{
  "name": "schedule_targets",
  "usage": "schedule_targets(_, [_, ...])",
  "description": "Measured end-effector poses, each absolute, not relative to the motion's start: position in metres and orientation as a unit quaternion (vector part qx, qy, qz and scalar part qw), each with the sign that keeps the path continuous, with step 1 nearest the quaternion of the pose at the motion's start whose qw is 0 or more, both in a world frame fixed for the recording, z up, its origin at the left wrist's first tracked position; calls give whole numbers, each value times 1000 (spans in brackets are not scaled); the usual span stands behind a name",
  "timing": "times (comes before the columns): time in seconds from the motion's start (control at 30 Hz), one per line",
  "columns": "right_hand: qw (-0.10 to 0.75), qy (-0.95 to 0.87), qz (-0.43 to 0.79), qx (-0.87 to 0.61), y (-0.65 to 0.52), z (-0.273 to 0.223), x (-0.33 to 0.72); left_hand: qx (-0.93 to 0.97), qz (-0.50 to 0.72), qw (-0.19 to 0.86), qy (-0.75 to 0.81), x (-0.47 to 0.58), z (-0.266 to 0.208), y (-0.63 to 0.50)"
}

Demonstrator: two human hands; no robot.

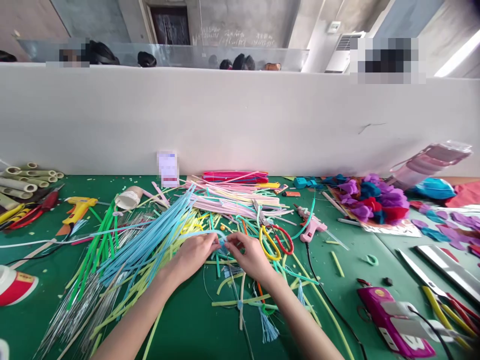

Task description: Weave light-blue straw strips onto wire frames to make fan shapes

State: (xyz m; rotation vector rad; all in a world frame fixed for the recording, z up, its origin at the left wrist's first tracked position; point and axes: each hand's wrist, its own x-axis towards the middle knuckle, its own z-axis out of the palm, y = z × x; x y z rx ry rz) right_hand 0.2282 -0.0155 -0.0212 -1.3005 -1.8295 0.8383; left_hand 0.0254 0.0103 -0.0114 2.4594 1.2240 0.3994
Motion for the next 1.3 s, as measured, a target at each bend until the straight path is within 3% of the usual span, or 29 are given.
schedule_targets(0.1, [387, -678, 360, -512, -14, -34, 227, 838, 225, 219, 446, 30, -25, 5])
schedule_targets(0.27, [392, -674, 309, -544, -15, -52, 235, 684, 310, 430, 501, 35, -48, -8])
schedule_targets(0.4, [384, -689, 294, -540, -14, -57, 236, 606, 340, 528, 488, 29, -55, -11])
schedule_targets(0.47, [396, -686, 297, -533, -15, -57, 235, 619, 347, 515, 481, 27, -54, -10])
schedule_targets(0.63, [408, -684, 301, -524, -20, -55, 234, 739, 347, 368, 445, 35, -46, -11])
schedule_targets(0.83, [373, -728, 235, -525, -26, -58, 233, 827, 313, 217, 413, 46, -51, -14])
schedule_targets(0.97, [358, -747, 220, -515, -28, -56, 230, 848, 296, 173, 404, 50, -52, -15])
schedule_targets(1.1, [383, -728, 245, -513, -28, -56, 228, 826, 327, 190, 418, 51, -53, -17])
schedule_targets(1.3, [443, -630, 361, -526, -26, -62, 226, 757, 372, 317, 434, 47, -51, -13])
